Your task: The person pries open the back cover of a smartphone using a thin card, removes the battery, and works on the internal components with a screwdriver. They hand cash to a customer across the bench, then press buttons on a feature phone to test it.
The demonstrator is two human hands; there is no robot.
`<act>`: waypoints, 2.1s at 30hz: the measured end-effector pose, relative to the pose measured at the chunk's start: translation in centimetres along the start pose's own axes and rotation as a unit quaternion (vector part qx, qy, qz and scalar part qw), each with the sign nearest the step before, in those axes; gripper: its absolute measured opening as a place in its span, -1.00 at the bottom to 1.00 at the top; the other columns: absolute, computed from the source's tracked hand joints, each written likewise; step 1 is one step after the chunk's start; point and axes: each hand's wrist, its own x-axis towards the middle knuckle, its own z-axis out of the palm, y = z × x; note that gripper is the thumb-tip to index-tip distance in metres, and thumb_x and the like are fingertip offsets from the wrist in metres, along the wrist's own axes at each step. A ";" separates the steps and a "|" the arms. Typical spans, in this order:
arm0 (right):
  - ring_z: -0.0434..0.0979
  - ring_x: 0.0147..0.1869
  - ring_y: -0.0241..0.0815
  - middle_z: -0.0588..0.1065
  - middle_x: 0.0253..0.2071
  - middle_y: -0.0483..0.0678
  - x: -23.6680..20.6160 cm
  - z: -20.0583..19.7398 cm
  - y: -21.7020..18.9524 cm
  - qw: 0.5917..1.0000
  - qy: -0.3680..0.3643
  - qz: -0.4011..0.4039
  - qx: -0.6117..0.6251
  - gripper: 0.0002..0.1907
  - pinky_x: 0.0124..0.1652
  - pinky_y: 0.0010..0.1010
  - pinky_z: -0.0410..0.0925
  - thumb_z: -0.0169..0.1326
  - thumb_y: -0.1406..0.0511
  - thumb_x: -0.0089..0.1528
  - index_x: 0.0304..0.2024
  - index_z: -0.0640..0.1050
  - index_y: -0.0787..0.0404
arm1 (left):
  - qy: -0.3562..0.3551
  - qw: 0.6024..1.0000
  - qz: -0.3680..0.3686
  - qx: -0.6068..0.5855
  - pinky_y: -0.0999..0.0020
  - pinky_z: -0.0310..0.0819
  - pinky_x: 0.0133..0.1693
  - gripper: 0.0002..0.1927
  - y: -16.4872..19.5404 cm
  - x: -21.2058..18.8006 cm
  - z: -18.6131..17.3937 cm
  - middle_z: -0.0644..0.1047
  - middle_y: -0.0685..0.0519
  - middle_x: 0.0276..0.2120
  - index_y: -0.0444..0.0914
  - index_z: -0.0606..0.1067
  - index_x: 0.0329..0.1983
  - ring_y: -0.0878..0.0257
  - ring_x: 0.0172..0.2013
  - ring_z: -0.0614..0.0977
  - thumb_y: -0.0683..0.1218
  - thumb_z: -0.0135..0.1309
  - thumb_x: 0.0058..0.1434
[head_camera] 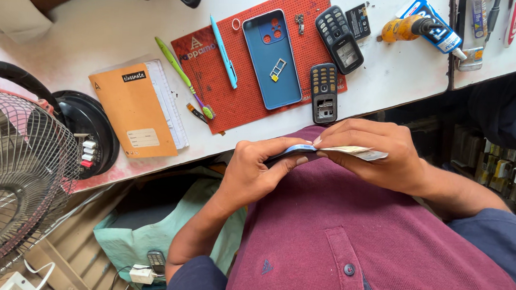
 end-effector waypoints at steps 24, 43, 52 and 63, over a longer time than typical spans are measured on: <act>0.69 -0.03 -0.11 0.62 -0.10 0.03 -0.8 1.4 1.1 0.997 0.011 -0.031 -0.074 -0.70 -0.08 -0.40 0.53 0.32 0.48 0.16 -0.06 0.61 0.29 | -0.006 0.998 -0.026 0.064 0.27 0.54 -0.38 -0.74 -1.1 0.3 1.3 0.64 -0.12 -0.35 -0.18 0.62 0.01 0.04 -0.46 0.70 -0.10 0.20 0.25; 0.68 0.02 -0.12 0.61 -0.11 0.09 -3.4 2.5 4.3 0.991 0.047 0.043 0.114 -0.77 0.01 -0.42 0.55 0.24 0.58 0.21 -0.09 0.59 0.34 | -0.025 0.997 -0.016 0.065 0.20 0.54 -0.37 -0.80 -1.1 0.6 1.5 0.64 -0.06 -0.42 -0.12 0.64 -0.07 0.01 -0.44 0.68 -0.06 0.18 0.26; 0.70 -0.03 -0.10 0.62 -0.15 0.04 -2.6 2.1 3.4 0.999 0.040 -0.004 0.004 -0.75 -0.02 -0.38 0.56 0.29 0.54 0.18 -0.10 0.62 0.32 | -0.040 0.994 -0.020 0.103 0.13 0.52 -0.39 -0.81 -1.4 1.0 1.7 0.61 -0.11 -0.48 -0.16 0.65 -0.12 -0.04 -0.47 0.65 -0.04 0.19 0.24; 0.68 -0.05 -0.09 0.61 -0.13 0.03 -1.9 -0.3 2.2 0.994 -0.057 -0.024 -0.088 -0.67 -0.08 -0.40 0.52 0.30 0.50 0.07 -0.10 0.62 0.30 | -0.047 0.980 0.017 0.192 -0.06 0.53 -0.29 -0.84 -1.8 1.5 3.4 0.59 -0.20 -0.50 -0.27 0.61 -0.31 -0.16 -0.42 0.64 -0.07 0.18 0.21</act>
